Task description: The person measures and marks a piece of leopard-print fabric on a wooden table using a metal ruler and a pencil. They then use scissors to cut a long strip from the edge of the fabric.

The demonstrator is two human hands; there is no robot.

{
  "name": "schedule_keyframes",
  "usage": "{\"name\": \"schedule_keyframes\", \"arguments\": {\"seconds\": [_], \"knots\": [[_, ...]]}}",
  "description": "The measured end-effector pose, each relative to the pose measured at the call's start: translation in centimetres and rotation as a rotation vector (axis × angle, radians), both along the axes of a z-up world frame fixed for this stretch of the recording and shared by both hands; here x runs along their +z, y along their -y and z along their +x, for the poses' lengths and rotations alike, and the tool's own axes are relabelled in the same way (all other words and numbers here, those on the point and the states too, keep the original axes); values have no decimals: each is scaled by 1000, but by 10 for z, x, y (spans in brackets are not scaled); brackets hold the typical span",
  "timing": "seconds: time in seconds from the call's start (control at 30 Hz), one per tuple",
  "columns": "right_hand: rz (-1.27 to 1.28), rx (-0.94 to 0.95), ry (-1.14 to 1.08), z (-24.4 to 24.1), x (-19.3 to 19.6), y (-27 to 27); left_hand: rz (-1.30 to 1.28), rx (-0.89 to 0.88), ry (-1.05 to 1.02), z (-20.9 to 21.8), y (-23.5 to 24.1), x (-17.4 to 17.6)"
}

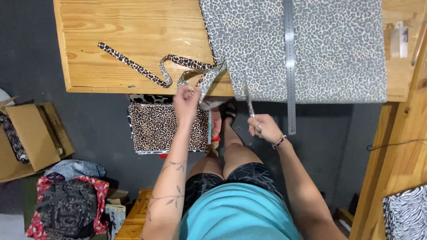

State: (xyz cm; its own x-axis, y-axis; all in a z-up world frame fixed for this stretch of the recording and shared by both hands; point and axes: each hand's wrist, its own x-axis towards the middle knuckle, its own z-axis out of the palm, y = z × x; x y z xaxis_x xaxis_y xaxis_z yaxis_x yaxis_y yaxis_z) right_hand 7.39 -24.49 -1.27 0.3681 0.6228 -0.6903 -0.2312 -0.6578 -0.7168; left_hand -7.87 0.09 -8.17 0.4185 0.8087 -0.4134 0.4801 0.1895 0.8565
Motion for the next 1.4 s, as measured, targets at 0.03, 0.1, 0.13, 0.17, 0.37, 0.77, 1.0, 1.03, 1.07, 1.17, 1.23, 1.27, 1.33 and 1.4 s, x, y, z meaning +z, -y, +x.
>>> {"name": "schedule_keyframes", "arguments": {"seconds": [0.03,0.1,0.13,0.17,0.37,0.77,1.0,1.03,1.07,1.17,1.23,1.27,1.33,1.4], "knots": [[1,-9,5,-1,0,2,1,-9,5,1,-9,9],[35,-72,95,-3,-1,5,344,-22,-175,1,-26,28],[41,-80,96,-5,1,2,350,-29,-172,4,-27,42],[45,-80,143,-5,4,-2,473,-79,-182,8,-28,55],[50,-3,255,-10,23,-30,826,-329,-167,54,-15,75],[28,128,50,42,-17,-69,829,-607,-15,112,-40,44],[79,189,-27,72,-28,-103,739,-542,58,122,-41,56],[78,188,-30,73,-29,-108,737,-544,56,123,-42,58],[63,165,-31,75,-29,-113,735,-541,51,124,-43,61],[31,153,-15,78,-27,-127,736,-535,39,124,-44,56],[17,166,-2,76,-21,-130,741,-534,28,122,-41,58],[6,166,1,77,-19,-132,715,-519,31,124,-42,60],[-8,164,-1,78,-19,-135,685,-508,32,130,-45,73],[20,140,0,78,-23,-135,276,-368,39,138,-48,91]]}}
